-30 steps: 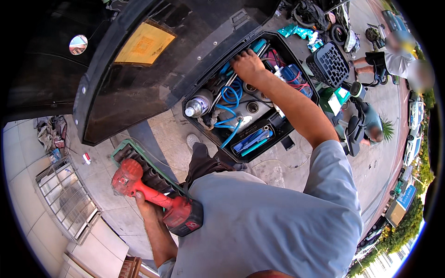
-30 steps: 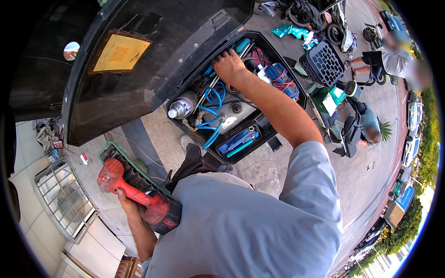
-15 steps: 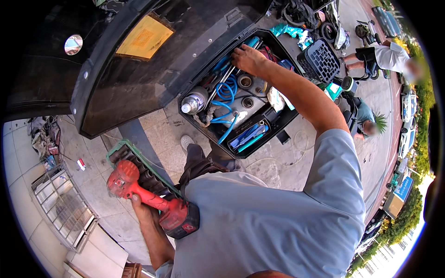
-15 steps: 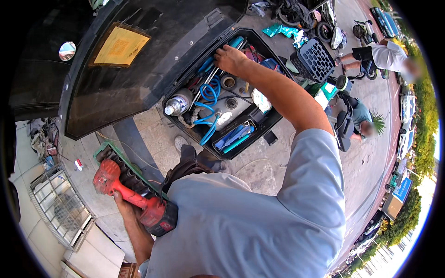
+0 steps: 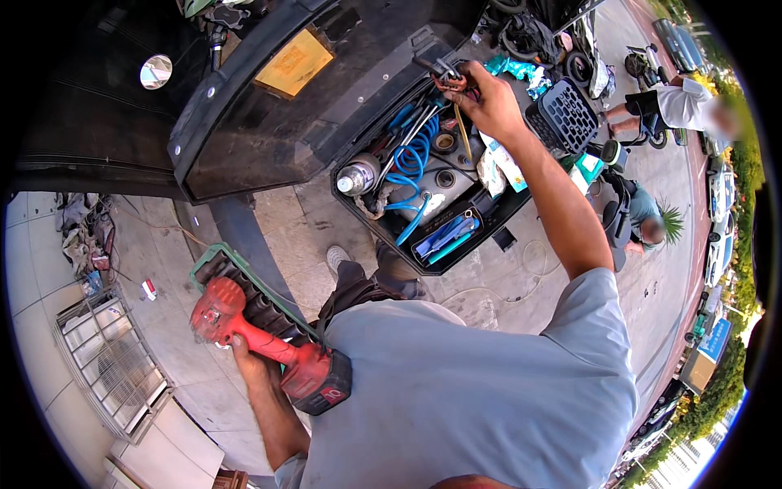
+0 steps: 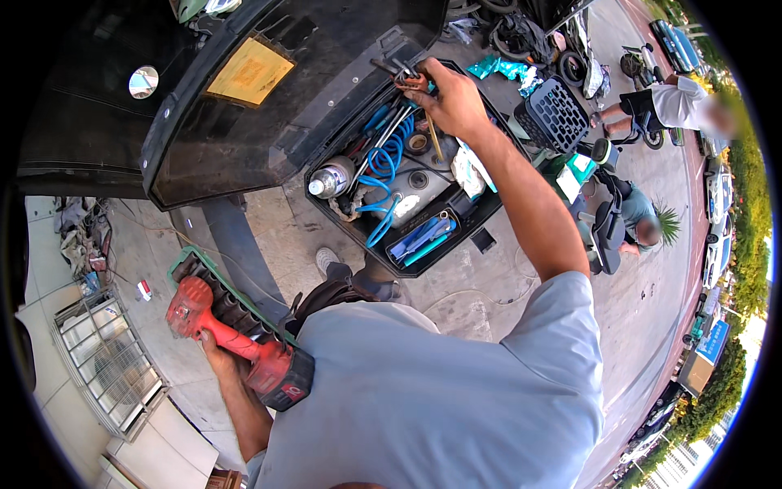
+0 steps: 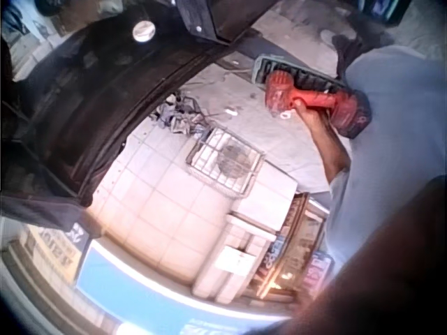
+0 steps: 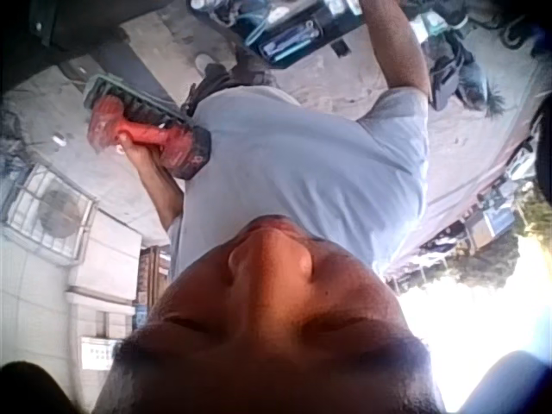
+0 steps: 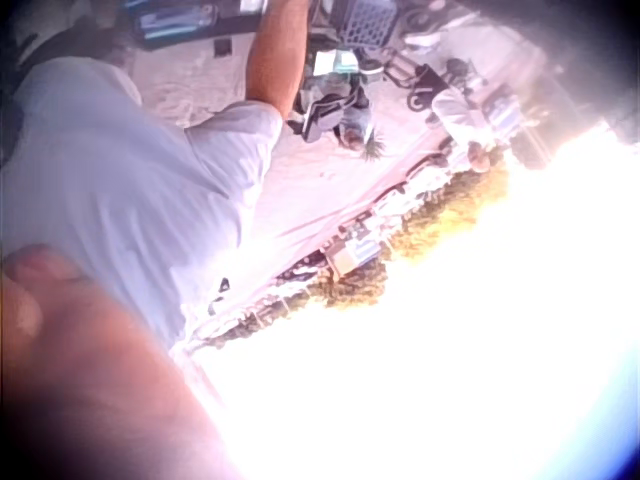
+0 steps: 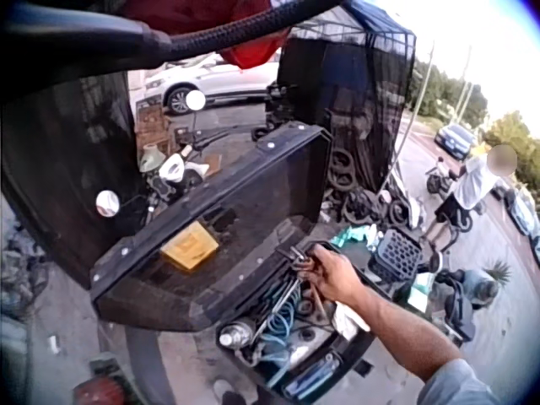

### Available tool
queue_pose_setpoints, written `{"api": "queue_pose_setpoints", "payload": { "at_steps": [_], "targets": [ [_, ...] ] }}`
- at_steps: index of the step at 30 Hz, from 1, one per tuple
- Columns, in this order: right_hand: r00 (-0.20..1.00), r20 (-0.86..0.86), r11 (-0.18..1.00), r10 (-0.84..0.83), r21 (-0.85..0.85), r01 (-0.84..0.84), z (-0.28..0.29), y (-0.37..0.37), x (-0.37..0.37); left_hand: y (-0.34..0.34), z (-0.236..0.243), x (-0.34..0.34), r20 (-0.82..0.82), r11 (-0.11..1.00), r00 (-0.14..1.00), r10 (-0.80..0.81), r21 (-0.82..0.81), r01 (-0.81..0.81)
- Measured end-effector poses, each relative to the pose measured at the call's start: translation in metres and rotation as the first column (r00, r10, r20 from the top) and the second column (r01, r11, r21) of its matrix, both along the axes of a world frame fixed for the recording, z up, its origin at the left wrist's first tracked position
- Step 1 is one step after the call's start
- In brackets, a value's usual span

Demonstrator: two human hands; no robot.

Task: The person gathers tools from a toolbox, including a power drill and pliers, and moves them to a work area. They then sit on the ground and use a black cylindrical tool to work on a light green scooter part, manipulating it with both hands.

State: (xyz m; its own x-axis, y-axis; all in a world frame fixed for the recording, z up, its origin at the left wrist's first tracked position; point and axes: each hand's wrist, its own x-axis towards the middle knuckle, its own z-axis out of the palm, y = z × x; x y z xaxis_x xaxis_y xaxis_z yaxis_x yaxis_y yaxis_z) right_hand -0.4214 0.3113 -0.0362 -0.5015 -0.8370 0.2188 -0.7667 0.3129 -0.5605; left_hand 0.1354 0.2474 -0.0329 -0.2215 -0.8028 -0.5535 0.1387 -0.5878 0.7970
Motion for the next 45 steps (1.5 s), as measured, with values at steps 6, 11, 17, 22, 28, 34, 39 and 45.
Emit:
{"api": "queue_pose_setpoints", "payload": {
  "at_steps": [6,11,17,22,28,34,39,45],
  "targets": [
    [0.875,0.464,0.902,0.137,-0.423,0.084,0.02,0.03,0.132,-0.012,-0.01,0.005,-0.02,0.996,0.996,-0.089,-0.019,0.089],
    [0.491,0.859,0.987,0.147,-0.161,-0.014,0.002,0.013,0.266,-0.017,0.004,-0.015,-0.046,0.977,0.978,-0.204,-0.074,0.2],
    [0.267,0.896,0.935,0.355,-0.346,-0.083,-0.062,-0.028,0.343,-0.013,0.013,-0.026,-0.062,0.934,0.932,-0.358,-0.018,0.357],
    [0.537,0.788,0.944,0.302,-0.326,-0.053,-0.064,-0.031,0.352,-0.013,0.008,-0.015,-0.049,0.918,0.917,-0.396,-0.037,0.394],
    [0.282,0.918,0.96,0.28,-0.275,-0.058,-0.065,-0.03,0.358,-0.012,0.002,-0.018,-0.011,0.924,0.926,-0.377,-0.076,0.375],
    [0.62,0.757,0.978,0.205,-0.188,-0.093,-0.021,0.022,0.255,-0.02,0.004,-0.009,-0.078,0.881,0.879,-0.471,-0.087,0.465],
    [0.986,-0.168,0.995,-0.01,0.101,0.028,-0.094,0.003,0.099,-0.012,0.004,-0.013,-0.081,0.932,0.931,-0.356,-0.098,0.348],
    [0.747,-0.418,0.654,0.517,0.756,-0.03,-0.187,-0.069,0.029,-0.002,0.006,-0.004,0.058,0.985,0.984,-0.167,-0.039,0.169]
  ]
}}
